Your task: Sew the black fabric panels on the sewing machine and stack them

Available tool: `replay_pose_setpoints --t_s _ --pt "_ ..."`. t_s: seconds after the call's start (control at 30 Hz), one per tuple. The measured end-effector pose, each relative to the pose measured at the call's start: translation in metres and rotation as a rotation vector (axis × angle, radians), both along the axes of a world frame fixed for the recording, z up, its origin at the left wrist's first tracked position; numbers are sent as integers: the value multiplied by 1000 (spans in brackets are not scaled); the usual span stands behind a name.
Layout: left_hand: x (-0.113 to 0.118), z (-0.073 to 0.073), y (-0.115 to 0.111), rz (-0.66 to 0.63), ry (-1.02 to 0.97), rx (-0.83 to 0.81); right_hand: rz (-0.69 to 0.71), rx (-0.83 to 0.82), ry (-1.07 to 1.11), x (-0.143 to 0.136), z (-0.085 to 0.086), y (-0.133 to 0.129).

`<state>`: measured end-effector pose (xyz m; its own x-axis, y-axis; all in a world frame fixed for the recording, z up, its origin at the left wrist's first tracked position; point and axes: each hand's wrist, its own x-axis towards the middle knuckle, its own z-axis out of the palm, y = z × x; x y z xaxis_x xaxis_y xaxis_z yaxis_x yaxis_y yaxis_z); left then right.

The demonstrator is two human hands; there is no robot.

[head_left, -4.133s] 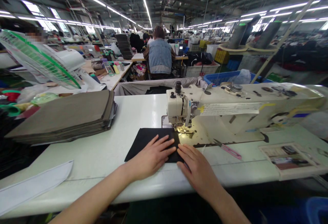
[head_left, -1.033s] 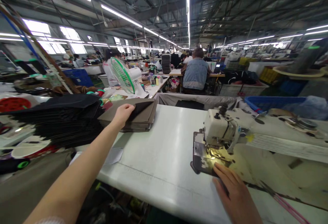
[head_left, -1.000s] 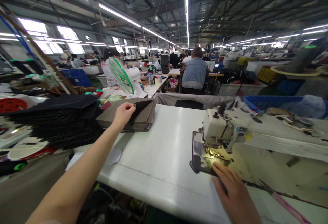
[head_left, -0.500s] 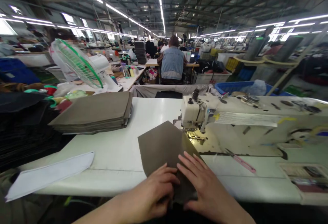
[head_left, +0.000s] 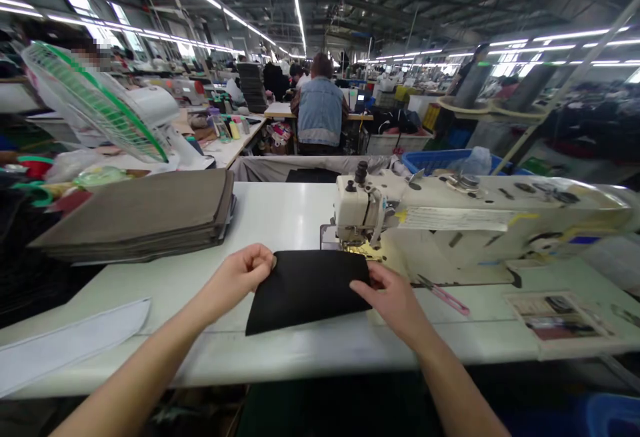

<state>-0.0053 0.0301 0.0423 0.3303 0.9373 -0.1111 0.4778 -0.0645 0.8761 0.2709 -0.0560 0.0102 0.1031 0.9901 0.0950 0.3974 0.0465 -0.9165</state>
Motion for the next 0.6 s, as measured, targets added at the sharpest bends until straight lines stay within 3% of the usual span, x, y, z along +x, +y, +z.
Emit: replay_pose_setpoints --t_s 0.1,0.23,0.4,0.5,0.6 --pt "5 -12 12 87 177 55 -61 -2 21 -16 -26 20" --pt "7 -23 -5 -14 375 74 -35 -72 -30 -20 -45 9" --pt "6 -21 -30 68 432 209 -20 -89 -31 -12 -33 -13" --pt "8 -19 -32 172 506 265 -14 -48 -28 -14 -24 -9" --pt "13 -23 -30 205 618 281 12 14 -71 -21 -26 0"
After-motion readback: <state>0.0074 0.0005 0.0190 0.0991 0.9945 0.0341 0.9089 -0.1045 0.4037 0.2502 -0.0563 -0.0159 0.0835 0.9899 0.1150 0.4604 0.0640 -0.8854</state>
